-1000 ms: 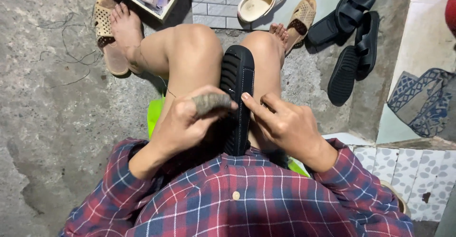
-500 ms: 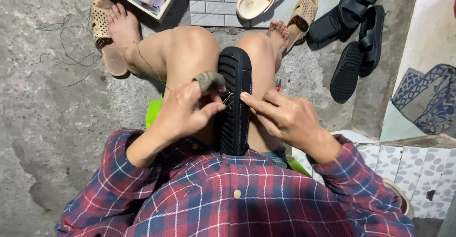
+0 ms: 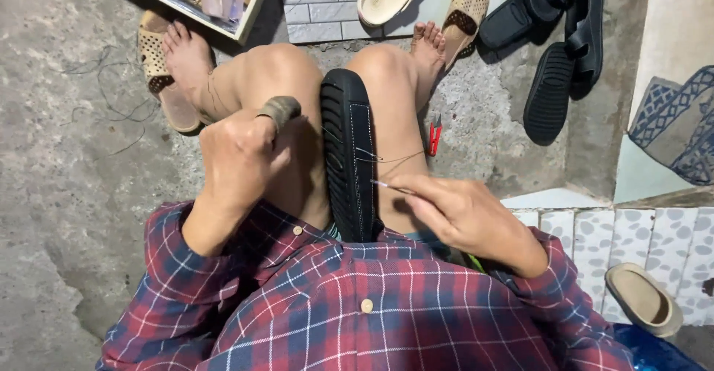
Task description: Hand-sewing the sole of a black sandal using an awl and thread while sitting on the floor.
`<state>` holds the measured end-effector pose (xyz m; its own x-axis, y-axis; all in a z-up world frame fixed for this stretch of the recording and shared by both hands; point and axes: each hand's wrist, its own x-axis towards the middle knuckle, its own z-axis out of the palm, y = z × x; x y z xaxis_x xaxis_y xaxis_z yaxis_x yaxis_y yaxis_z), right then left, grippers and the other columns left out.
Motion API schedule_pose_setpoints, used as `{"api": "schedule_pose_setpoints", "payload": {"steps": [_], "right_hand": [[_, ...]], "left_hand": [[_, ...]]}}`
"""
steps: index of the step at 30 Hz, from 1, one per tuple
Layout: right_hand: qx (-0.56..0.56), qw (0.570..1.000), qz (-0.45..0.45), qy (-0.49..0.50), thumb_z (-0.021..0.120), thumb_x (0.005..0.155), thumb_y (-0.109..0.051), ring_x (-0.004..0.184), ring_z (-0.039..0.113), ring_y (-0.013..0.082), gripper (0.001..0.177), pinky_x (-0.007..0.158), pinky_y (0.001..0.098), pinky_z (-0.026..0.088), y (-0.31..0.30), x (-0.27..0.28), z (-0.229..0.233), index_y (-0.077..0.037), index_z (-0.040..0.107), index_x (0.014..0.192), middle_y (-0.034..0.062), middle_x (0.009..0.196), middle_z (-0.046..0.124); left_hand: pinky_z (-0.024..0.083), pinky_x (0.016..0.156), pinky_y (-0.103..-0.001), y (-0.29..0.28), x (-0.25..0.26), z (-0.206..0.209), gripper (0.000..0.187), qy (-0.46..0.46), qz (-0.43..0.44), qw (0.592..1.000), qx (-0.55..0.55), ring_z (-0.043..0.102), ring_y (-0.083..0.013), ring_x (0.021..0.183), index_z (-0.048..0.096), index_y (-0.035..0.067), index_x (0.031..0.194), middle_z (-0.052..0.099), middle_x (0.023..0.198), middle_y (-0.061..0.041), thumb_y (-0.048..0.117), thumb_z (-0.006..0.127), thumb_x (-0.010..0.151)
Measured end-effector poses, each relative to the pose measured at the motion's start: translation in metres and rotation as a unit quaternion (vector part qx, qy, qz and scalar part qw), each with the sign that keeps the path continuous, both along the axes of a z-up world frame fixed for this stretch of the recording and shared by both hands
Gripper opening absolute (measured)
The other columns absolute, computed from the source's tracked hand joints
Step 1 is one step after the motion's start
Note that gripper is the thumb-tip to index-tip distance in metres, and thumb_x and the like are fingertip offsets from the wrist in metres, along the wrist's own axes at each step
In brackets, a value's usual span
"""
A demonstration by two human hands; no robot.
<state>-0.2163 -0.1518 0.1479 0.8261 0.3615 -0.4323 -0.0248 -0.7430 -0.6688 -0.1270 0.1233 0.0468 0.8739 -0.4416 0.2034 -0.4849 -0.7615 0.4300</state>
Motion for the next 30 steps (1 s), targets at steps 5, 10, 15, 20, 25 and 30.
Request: {"api": "schedule_pose_setpoints", "payload": {"steps": [5,10,15,20,25,30], "right_hand": [[-0.006,0.998,-0.068,0.004,0.047,0.094,-0.027,0.083,0.071,0.031,0.03,0.068,0.04,0.057,0.011,0.007,-0.002,-0.029,0.061,0.119,0.0069,0.087,0.073],[-0.001,0.992,-0.128,-0.005,0.046,0.094,-0.022,0.076,0.07,0.0355,0.027,0.068,0.0457,0.056,0.003,-0.001,-0.013,-0.022,0.061,0.117,0.0106,0.079,0.073],[-0.007,0.99,-0.135,-0.031,0.047,0.095,-0.024,0.07,0.07,0.0338,0.023,0.063,0.0453,0.056,0.012,-0.009,-0.028,-0.021,0.062,0.111,0.0094,0.071,0.071],[0.01,0.991,-0.13,-0.008,0.049,0.096,-0.022,0.071,0.065,0.047,0.017,0.057,0.0544,0.049,0.025,-0.013,-0.028,-0.01,0.059,0.101,0.0269,0.071,0.064],[0.021,0.992,-0.126,-0.025,0.05,0.095,-0.022,0.068,0.066,0.0431,0.014,0.056,0.0502,0.05,0.024,-0.014,-0.041,-0.014,0.06,0.101,0.0224,0.067,0.064],[0.063,0.988,-0.141,-0.027,0.05,0.095,-0.02,0.066,0.068,0.0379,0.014,0.054,0.0434,0.052,0.024,-0.013,-0.028,-0.015,0.06,0.102,0.0189,0.066,0.064]], "left_hand": [[0.042,0.044,-0.044,-0.007,-0.007,0.03,0.041,0.055,-0.002,0.99,-0.129,0.055,-0.0378,0.053,0.044,0.003,0.055,0.047,0.053,-0.016,0.021,0.076,0.075],[0.046,0.045,-0.042,-0.043,-0.024,0.051,0.022,0.008,-0.086,0.979,-0.186,0.057,-0.0323,0.05,0.059,0.003,0.07,0.053,0.054,-0.012,0.017,0.071,0.08],[0.042,0.043,-0.029,-0.054,-0.029,0.042,0.032,-0.047,-0.127,0.973,-0.187,0.051,-0.0206,0.044,0.049,0.012,0.054,0.043,0.048,0.0,0.014,0.064,0.081],[0.044,0.044,-0.034,-0.036,-0.03,0.045,0.027,-0.004,-0.167,0.966,-0.199,0.053,-0.0243,0.046,0.051,0.009,0.058,0.047,0.05,-0.004,0.014,0.066,0.081],[0.045,0.046,-0.03,-0.029,-0.035,0.044,0.031,-0.045,-0.163,0.97,-0.172,0.052,-0.0199,0.045,0.053,0.011,0.059,0.049,0.05,-0.001,0.019,0.064,0.086],[0.047,0.047,-0.031,-0.031,-0.044,0.04,0.02,-0.047,-0.148,0.972,-0.177,0.054,-0.0198,0.048,0.063,0.011,0.069,0.052,0.053,-0.001,0.019,0.064,0.087]]}}
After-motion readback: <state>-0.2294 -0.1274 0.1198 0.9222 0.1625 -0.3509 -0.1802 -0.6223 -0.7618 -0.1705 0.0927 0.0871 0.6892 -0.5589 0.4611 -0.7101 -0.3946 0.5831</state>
